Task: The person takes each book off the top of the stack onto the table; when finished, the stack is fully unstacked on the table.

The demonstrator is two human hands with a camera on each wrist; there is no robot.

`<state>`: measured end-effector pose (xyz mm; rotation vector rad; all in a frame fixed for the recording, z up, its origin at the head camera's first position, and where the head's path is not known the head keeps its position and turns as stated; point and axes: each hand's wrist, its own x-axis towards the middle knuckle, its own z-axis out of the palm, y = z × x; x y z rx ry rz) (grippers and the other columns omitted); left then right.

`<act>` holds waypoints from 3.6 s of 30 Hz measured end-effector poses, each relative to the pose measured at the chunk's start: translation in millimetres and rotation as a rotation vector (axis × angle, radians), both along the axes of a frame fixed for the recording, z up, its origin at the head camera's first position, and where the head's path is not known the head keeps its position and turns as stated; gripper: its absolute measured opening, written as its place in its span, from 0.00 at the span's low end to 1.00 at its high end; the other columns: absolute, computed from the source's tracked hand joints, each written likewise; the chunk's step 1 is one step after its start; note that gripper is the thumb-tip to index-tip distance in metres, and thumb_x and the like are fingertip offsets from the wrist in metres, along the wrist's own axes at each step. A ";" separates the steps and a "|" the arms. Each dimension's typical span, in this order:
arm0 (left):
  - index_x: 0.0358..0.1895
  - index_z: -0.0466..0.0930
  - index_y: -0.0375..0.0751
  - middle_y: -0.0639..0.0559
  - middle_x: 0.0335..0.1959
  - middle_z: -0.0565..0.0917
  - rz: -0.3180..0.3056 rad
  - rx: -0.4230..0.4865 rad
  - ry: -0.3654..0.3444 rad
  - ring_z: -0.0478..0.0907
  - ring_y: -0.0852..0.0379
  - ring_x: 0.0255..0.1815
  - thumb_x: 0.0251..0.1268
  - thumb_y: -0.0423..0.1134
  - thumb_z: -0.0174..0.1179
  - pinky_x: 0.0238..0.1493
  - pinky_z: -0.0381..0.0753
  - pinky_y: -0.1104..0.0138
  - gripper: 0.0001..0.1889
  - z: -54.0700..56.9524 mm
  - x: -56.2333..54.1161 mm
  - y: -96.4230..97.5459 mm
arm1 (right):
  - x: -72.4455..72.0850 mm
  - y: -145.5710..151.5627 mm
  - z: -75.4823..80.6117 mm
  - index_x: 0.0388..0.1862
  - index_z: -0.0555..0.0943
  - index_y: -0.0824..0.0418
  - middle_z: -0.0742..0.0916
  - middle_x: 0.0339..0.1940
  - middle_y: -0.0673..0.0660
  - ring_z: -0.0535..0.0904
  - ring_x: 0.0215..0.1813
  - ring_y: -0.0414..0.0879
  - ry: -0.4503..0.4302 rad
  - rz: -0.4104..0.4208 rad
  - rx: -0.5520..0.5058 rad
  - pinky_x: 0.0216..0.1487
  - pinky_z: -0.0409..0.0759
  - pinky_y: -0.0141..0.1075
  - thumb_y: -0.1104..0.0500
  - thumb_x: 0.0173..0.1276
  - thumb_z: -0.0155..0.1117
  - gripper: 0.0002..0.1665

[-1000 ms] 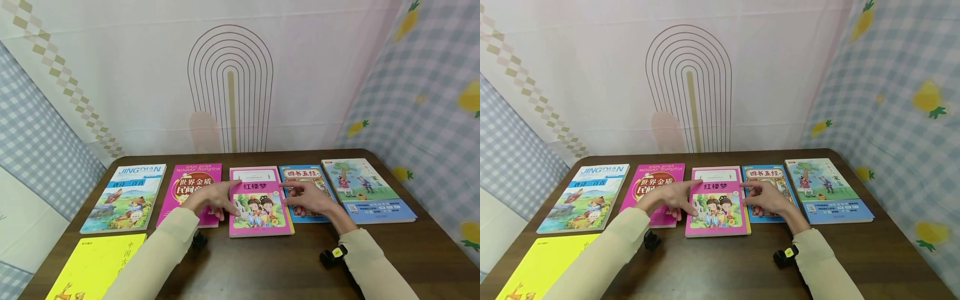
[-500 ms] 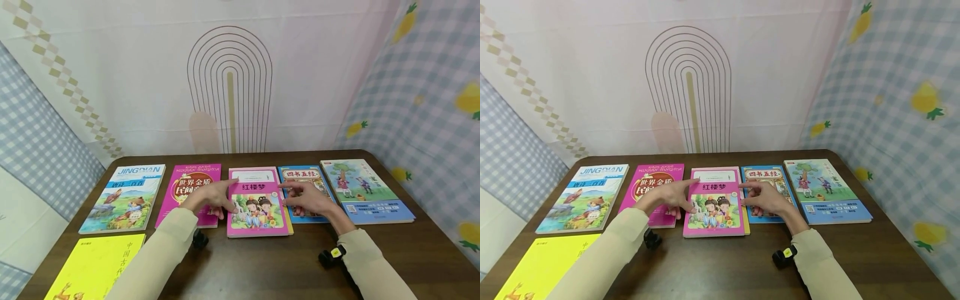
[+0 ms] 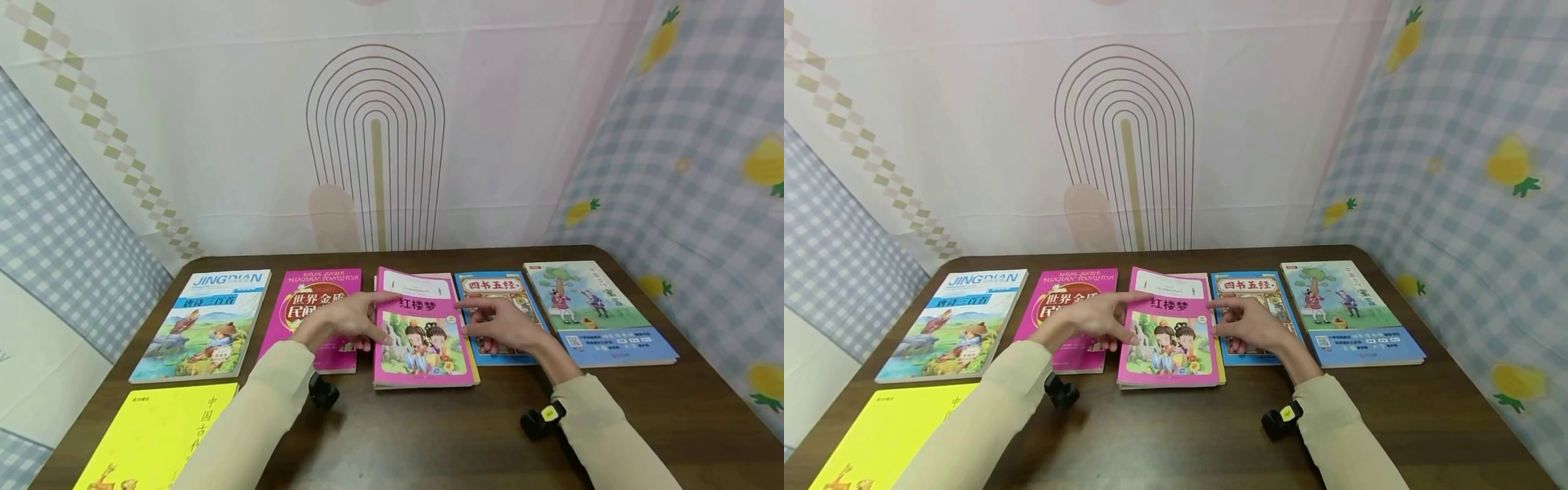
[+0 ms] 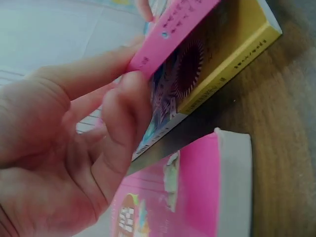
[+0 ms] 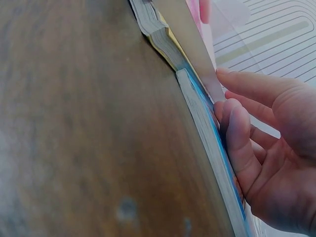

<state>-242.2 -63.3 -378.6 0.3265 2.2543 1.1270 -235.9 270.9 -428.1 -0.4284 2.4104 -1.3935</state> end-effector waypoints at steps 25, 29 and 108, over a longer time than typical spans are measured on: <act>0.85 0.58 0.59 0.36 0.70 0.79 0.055 0.399 -0.016 0.89 0.45 0.54 0.67 0.26 0.70 0.50 0.93 0.52 0.48 13.5 28.2 -24.6 | 3.8 -4.2 4.9 0.71 0.80 0.63 0.82 0.30 0.59 0.76 0.18 0.44 0.005 -0.001 0.032 0.18 0.78 0.34 0.59 0.72 0.73 0.30; 0.85 0.57 0.59 0.36 0.72 0.78 0.033 0.439 -0.015 0.89 0.44 0.55 0.68 0.27 0.69 0.50 0.92 0.52 0.48 25.4 35.3 -31.3 | 4.1 -5.9 6.3 0.70 0.81 0.64 0.82 0.27 0.58 0.75 0.17 0.45 0.046 0.010 0.067 0.17 0.77 0.34 0.59 0.73 0.73 0.29; 0.87 0.44 0.39 0.34 0.70 0.79 0.089 0.505 -0.280 0.90 0.38 0.45 0.72 0.27 0.64 0.55 0.91 0.56 0.47 -13.4 212.1 -178.2 | 1.2 -9.7 6.9 0.69 0.82 0.62 0.81 0.32 0.57 0.77 0.21 0.45 0.018 -0.044 0.170 0.20 0.79 0.33 0.57 0.72 0.74 0.29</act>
